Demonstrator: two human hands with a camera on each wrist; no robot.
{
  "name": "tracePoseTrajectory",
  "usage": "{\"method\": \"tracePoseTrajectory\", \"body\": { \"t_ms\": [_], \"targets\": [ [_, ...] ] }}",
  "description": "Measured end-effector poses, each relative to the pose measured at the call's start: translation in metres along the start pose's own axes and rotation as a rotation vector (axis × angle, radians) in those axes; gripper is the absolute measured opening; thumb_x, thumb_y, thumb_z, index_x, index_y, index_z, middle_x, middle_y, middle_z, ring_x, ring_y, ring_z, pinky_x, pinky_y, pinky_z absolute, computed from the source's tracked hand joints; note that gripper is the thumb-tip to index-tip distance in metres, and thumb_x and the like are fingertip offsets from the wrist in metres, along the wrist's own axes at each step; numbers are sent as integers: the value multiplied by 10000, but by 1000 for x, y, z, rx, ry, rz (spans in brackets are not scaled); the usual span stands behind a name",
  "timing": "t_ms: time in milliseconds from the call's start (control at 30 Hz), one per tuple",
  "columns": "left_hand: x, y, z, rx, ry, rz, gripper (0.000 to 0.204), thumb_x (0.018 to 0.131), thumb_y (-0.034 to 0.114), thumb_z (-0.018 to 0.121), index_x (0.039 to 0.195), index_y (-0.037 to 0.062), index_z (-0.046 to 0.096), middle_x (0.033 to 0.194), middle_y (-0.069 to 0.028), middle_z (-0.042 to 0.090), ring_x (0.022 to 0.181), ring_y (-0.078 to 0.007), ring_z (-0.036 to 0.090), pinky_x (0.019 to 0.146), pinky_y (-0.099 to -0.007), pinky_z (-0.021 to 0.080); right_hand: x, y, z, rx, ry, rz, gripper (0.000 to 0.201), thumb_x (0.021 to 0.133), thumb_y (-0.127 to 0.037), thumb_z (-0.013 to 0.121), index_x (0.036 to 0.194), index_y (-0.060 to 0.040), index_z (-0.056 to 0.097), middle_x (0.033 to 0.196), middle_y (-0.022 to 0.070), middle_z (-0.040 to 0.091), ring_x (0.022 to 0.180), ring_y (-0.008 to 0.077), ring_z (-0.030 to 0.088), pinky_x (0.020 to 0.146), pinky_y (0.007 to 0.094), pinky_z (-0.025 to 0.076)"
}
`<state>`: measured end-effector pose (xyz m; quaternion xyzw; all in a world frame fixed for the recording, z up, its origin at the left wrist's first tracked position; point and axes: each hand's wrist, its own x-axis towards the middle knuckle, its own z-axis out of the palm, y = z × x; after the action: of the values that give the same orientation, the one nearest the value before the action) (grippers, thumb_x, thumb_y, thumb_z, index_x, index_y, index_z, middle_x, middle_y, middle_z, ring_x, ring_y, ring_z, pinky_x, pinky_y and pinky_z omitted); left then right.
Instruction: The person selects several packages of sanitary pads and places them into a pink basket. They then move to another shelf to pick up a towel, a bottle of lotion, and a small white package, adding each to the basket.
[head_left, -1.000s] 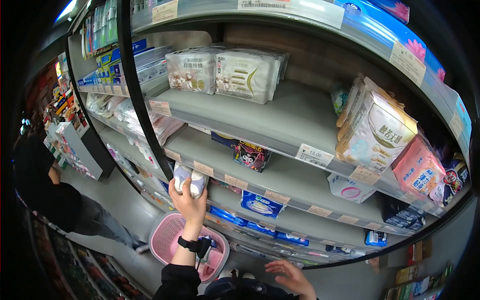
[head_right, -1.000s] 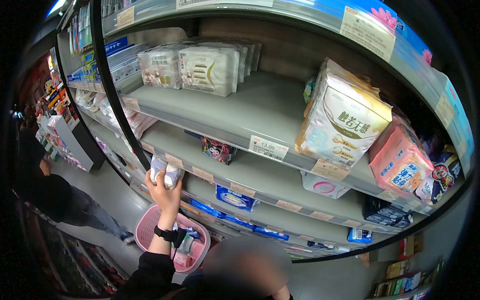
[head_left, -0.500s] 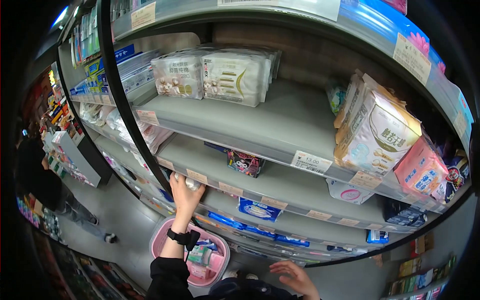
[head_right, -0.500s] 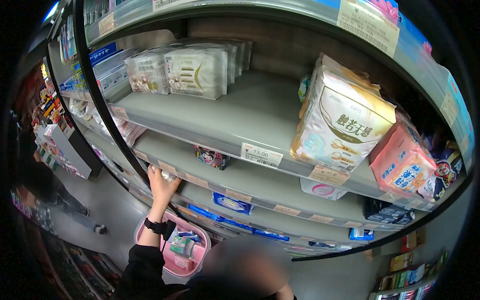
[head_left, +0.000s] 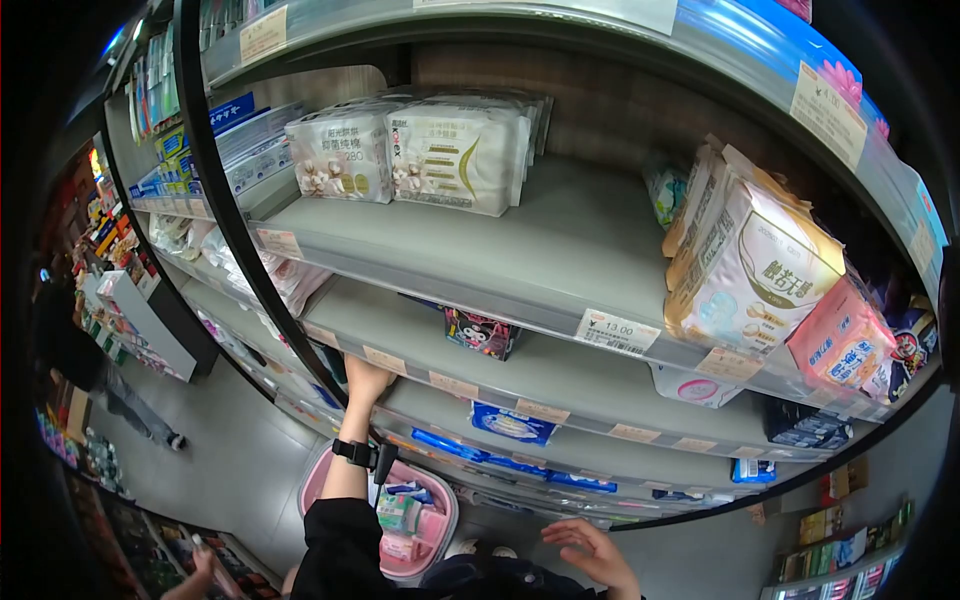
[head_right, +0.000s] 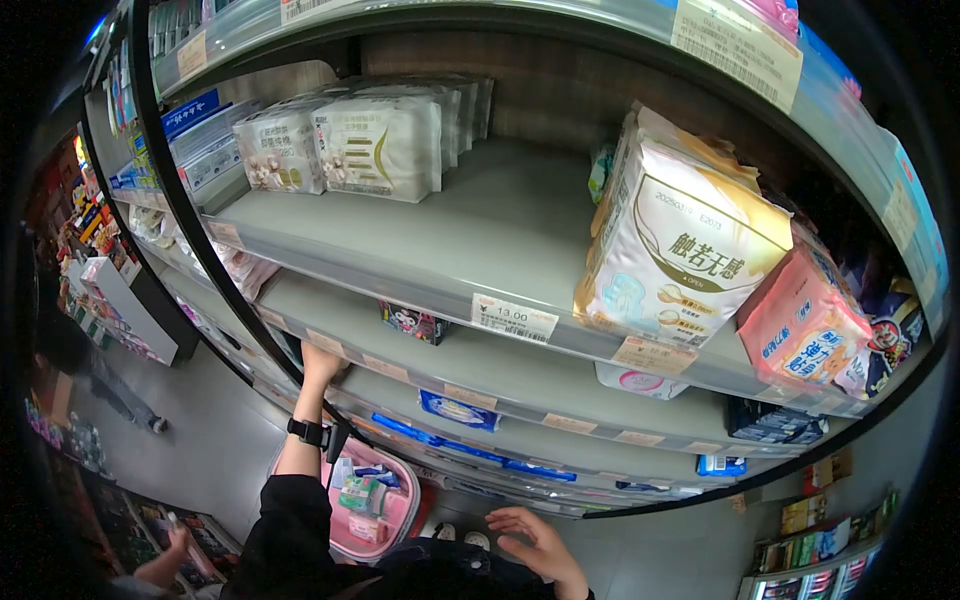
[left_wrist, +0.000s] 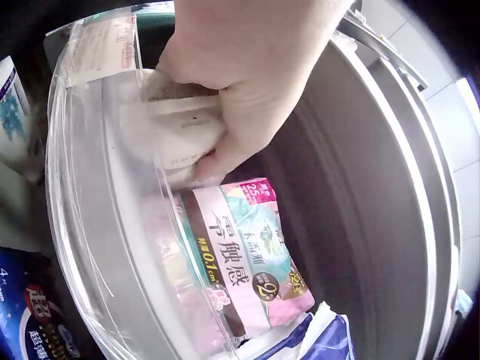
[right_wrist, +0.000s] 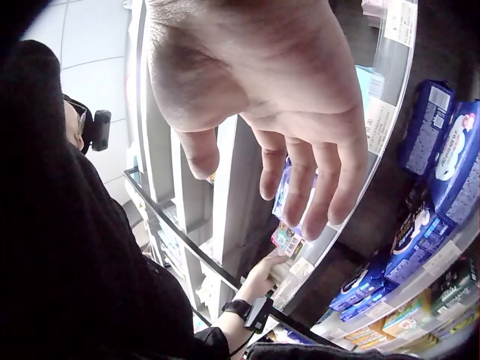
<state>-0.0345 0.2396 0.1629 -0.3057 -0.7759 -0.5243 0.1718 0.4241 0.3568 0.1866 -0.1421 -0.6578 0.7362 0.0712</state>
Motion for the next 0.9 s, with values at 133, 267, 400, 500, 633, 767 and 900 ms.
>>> {"method": "tracePoseTrajectory", "body": {
  "t_ms": [133, 267, 400, 500, 633, 767, 900],
  "targets": [
    [-2, 0, 4, -46, 0, -62, 360, 716, 77, 727, 1050, -19, 635, 1032, -200, 675, 1001, -355, 637, 870, -383, 489, 1, 2, -2, -1, 9, 1, 404, 917, -89, 610, 1289, 12, 488, 1274, 162, 572, 1169, 253, 573, 1001, 373, 434],
    [-5, -13, 13, -15, -15, 21, 365, 739, 47, 707, 1082, -28, 608, 1074, -195, 661, 1045, -335, 627, 883, -381, 482, 2, 4, -3, 5, 9, 8, 402, 917, -85, 608, 1288, 15, 488, 1269, 161, 576, 1166, 249, 574, 1002, 372, 434],
    [-7, -19, 17, -17, -30, 1, 385, 745, 60, 712, 1100, -29, 592, 1094, -195, 651, 1062, -338, 619, 890, -384, 480, 2, 7, -5, -1, 7, 12, 401, 916, -77, 604, 1288, 18, 487, 1267, 161, 578, 1166, 249, 574, 1001, 372, 434],
    [-9, -16, 19, -11, 8, 49, 375, 754, 70, 709, 1098, -25, 593, 1095, -195, 650, 1062, -341, 617, 895, -386, 480, 4, 5, -5, 4, 10, 25, 403, 915, -69, 604, 1290, 19, 486, 1267, 160, 578, 1165, 250, 574, 1000, 371, 436],
    [-13, -6, 23, -28, 2, 38, 384, 751, 94, 716, 1100, -17, 599, 1106, -201, 649, 1074, -351, 613, 898, -390, 478, 8, 6, -4, 30, -9, 16, 389, 910, -42, 614, 1282, -13, 506, 1265, 115, 579, 1156, 213, 574, 988, 348, 448],
    [-16, -12, 30, 63, -30, 62, 409, 740, 138, 728, 1102, -5, 605, 1112, -198, 649, 1075, -359, 610, 906, -400, 474, 13, 5, -2, 22, -39, 26, 395, 910, -49, 617, 1287, -13, 503, 1264, 120, 577, 1157, 215, 575, 989, 351, 448],
    [-15, -7, 19, 22, -154, -47, 606, 654, 144, 804, 1182, -7, 548, 1179, -205, 606, 1128, -347, 578, 949, -402, 451, 13, 3, -2, 22, -47, 17, 399, 908, -50, 623, 1285, -13, 501, 1256, 123, 582, 1154, 216, 577, 987, 355, 449]
  ]
}}
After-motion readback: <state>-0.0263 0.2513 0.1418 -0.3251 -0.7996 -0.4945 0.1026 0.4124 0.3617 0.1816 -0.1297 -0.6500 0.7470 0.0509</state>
